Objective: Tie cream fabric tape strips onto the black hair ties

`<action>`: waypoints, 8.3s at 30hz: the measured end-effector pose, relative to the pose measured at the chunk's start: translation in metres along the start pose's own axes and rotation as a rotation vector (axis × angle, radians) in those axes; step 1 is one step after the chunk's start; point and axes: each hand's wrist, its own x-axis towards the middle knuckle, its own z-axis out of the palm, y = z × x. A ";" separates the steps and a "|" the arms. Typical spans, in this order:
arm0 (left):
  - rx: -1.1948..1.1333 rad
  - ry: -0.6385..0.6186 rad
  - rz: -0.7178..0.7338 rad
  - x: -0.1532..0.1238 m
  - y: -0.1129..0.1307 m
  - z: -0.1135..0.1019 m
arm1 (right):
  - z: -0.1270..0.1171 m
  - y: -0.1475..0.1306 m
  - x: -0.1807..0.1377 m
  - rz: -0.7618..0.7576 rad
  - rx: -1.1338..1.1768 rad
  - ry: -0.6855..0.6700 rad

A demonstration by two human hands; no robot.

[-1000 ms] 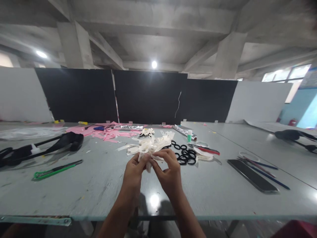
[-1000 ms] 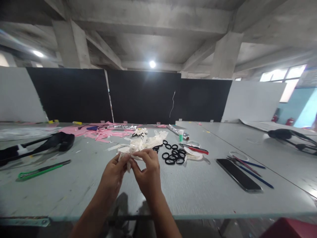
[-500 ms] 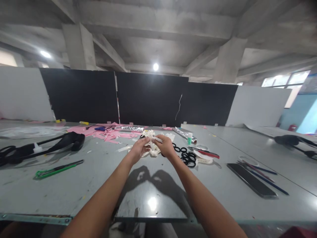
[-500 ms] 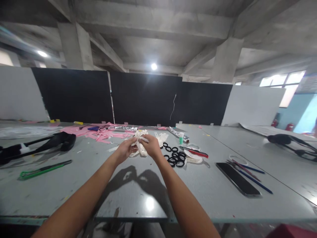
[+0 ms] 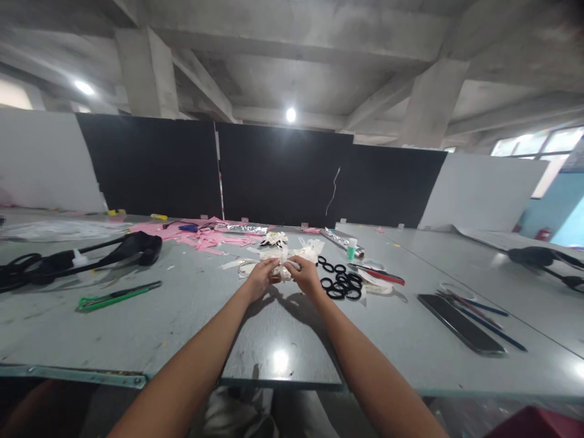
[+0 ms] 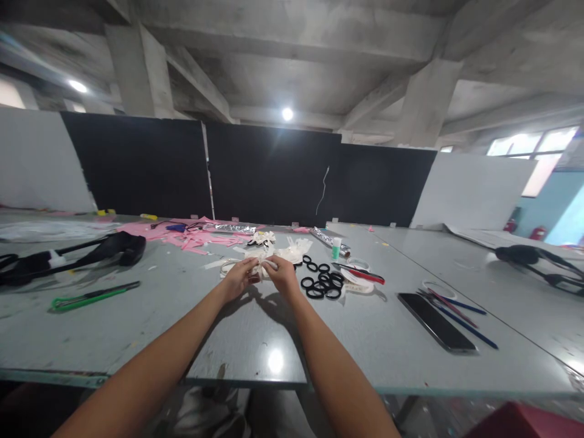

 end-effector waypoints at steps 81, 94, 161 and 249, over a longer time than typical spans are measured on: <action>0.399 0.046 0.167 0.012 -0.008 -0.009 | 0.007 0.016 -0.001 0.358 0.526 -0.117; 0.427 -0.011 -0.015 0.001 -0.003 -0.006 | 0.004 0.019 0.003 0.388 0.464 0.003; 0.961 -0.121 0.181 0.002 -0.004 -0.027 | -0.011 0.031 0.007 0.458 0.418 0.125; 1.114 0.609 0.382 0.002 0.025 -0.047 | 0.007 0.022 0.001 -0.042 -0.237 -0.052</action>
